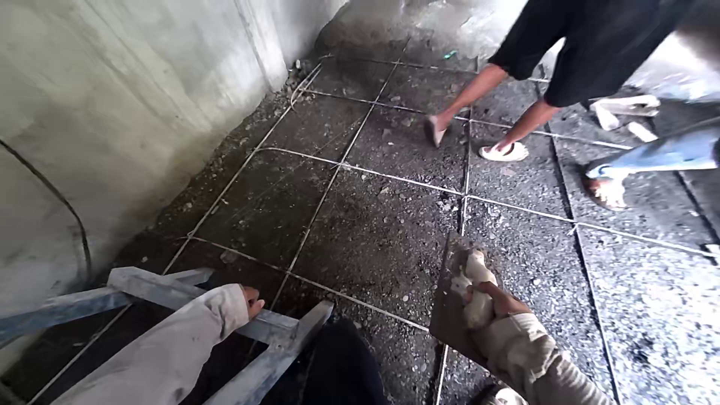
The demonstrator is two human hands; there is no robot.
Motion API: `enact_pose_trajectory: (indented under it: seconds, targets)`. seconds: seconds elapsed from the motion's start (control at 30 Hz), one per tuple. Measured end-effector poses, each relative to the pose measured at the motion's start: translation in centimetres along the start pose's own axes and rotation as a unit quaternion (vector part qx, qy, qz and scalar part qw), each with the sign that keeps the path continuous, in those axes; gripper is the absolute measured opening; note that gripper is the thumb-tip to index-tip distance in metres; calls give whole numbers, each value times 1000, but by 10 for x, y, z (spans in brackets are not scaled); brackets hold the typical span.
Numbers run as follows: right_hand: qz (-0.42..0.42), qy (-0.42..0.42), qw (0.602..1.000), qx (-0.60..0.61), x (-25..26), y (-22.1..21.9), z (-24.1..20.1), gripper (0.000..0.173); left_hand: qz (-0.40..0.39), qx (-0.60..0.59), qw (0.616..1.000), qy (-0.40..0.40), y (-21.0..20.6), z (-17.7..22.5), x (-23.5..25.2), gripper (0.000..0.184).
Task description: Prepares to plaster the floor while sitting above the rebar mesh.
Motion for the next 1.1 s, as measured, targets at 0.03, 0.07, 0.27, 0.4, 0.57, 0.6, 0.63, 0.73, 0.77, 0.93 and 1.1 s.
enact_pose_trajectory:
  seconds: [0.03,0.07,0.27,0.4,0.57,0.6,0.63,0.73,0.77,0.93,1.1]
  targets:
    - [-1,-5,1000,4,4,2,0,22,0,0,1000,-1,1,2,-3,54]
    - [3,-10,1000,10,6,3,-1,22,6,-2,1000,-2,1,3,-5,53]
    - [-1,8,1000,6,6,1,-6,25,48,-12,999,-20,-8,-5,2,51]
    - [-11,-3,1000,-26,-5,-11,-10,26,20,3,1000,-22,-2,0,-5,52]
    - [-24,-36,999,-24,-8,-25,2,33,154,7,986,-57,-45,-31,41,55]
    - [-33,-43,998,-30,-9,-28,3,33,180,11,982,-59,-53,-36,48,56]
    - [-40,-42,998,-36,-7,-30,7,33,159,17,986,-48,-47,-32,41,57]
    - [-53,-35,995,-72,-8,-37,14,32,13,21,1000,4,-6,-3,-3,57]
    - [-61,-33,993,-95,-7,-39,15,35,8,21,1000,6,-2,1,-9,58]
    - [-58,-56,994,-68,-16,-47,11,33,106,14,994,-22,-32,-20,23,58]
    - [-45,-62,997,23,-30,-51,7,31,139,-8,990,0,-66,-43,73,56]
Point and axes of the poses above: each hand's wrist, its own x-axis towards the middle knuckle, its own y-axis out of the back of the hand, z = x × y, the point moved 3 cm from there along x, towards the middle knuckle, and after that the axes turned 3 degrees about y, right-handed, at the moved point
